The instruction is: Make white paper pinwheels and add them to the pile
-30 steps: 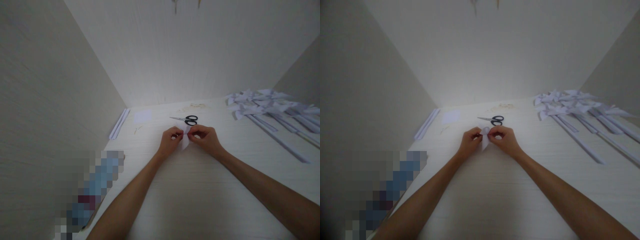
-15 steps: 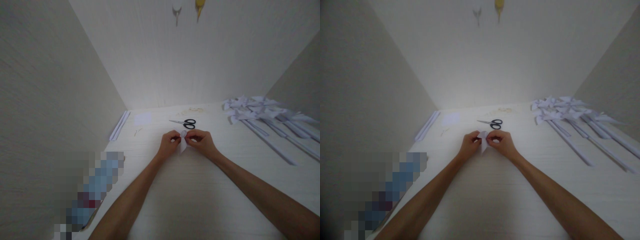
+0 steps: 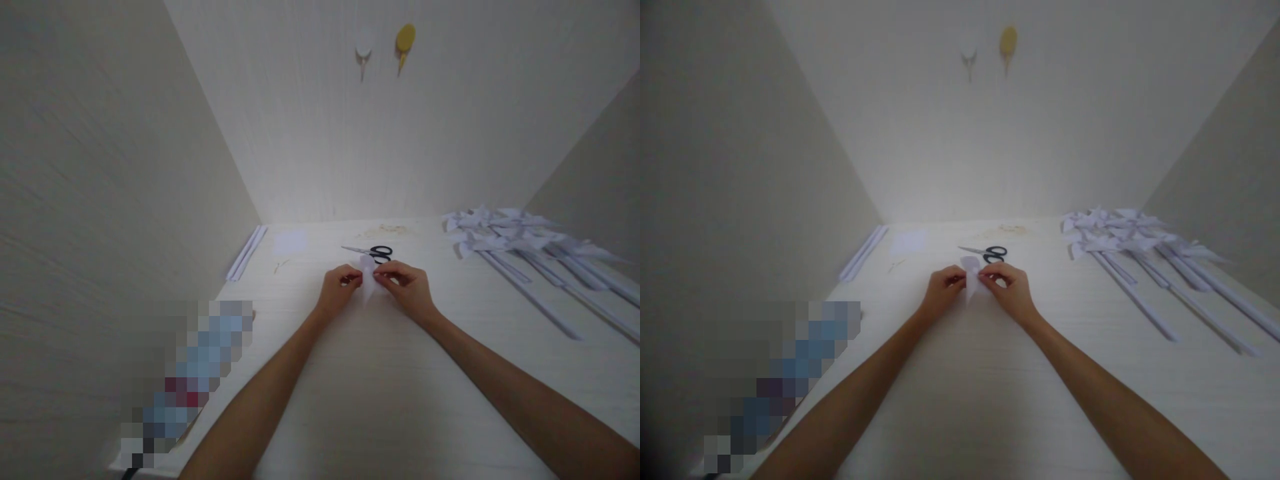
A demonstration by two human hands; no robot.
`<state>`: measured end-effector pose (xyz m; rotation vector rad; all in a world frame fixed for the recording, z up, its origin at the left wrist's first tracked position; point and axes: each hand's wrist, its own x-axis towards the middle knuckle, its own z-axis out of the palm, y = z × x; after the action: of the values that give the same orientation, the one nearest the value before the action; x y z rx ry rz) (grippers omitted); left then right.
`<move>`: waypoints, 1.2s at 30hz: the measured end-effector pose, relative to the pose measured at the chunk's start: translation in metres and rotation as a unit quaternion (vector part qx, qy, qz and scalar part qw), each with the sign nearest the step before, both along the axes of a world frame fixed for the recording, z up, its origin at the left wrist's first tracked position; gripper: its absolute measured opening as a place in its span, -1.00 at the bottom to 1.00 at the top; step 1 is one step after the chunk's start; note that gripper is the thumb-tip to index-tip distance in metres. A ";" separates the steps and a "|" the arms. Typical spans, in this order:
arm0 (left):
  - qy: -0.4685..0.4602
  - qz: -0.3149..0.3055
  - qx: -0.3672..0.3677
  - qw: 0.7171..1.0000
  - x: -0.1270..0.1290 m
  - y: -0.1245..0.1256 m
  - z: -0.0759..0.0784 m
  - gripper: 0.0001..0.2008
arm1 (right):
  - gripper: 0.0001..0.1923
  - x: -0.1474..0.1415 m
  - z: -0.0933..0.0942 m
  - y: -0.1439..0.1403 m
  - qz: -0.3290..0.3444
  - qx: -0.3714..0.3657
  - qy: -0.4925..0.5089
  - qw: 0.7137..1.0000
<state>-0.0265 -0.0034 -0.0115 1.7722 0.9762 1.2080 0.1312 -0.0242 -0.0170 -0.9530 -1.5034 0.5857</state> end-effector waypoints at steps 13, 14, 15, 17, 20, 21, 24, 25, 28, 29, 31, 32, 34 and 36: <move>0.008 -0.051 -0.030 0.998 0.001 0.000 0.000 -0.89 | -0.98 0.001 -0.001 0.001 0.013 -0.015 0.018 1.000; 0.011 -0.053 -0.028 0.998 0.001 -0.001 0.000 -0.89 | -0.98 0.001 -0.001 0.001 0.014 -0.015 0.017 1.000; 0.016 -0.055 -0.026 0.998 0.001 -0.001 0.001 -0.90 | -0.98 0.001 -0.001 0.001 0.015 -0.015 0.015 1.000; 0.024 -0.057 -0.025 0.998 0.001 -0.002 0.002 -0.90 | -0.98 0.001 -0.001 0.001 0.016 -0.012 0.007 1.000; 0.027 -0.059 -0.024 0.998 0.001 -0.002 0.001 -0.90 | -0.98 0.001 -0.002 0.000 0.014 -0.009 -0.003 1.000; 0.027 -0.060 -0.023 0.998 0.001 -0.001 0.001 -0.90 | -0.98 0.001 -0.002 0.000 0.013 -0.009 -0.006 1.000; 0.026 -0.063 -0.020 0.997 0.001 -0.001 0.000 -0.90 | -0.97 0.002 -0.004 0.001 0.012 -0.007 -0.016 1.000; 0.026 -0.062 -0.021 0.997 0.001 -0.001 0.000 -0.90 | -0.97 0.002 -0.005 0.001 0.011 -0.006 -0.018 1.000; 0.038 -0.057 -0.020 0.997 0.001 -0.002 0.000 -0.90 | -0.97 0.003 -0.007 0.002 0.008 -0.004 -0.020 1.000; 0.044 -0.053 -0.017 0.997 0.001 -0.002 0.001 -0.90 | -0.97 0.003 -0.008 0.002 0.008 -0.003 -0.021 1.000; 0.057 -0.046 -0.002 0.997 0.001 -0.003 0.002 -0.87 | -0.97 0.003 -0.008 0.002 0.007 -0.001 -0.028 1.000; 0.062 -0.043 0.008 0.997 0.001 -0.004 0.002 -0.86 | -0.97 0.003 -0.008 0.002 0.006 0.000 -0.031 1.000; 0.064 -0.036 0.030 0.997 0.001 -0.004 0.003 -0.84 | -0.97 0.002 -0.007 0.001 0.003 0.003 -0.038 0.999; 0.057 -0.024 0.047 0.997 0.001 -0.004 0.003 -0.85 | -0.97 0.001 -0.006 0.000 0.000 0.006 -0.049 0.999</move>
<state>-0.0251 -0.0077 -0.0083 1.9456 0.9481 1.1500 0.1327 -0.0241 -0.0228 -0.9836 -1.5928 0.5357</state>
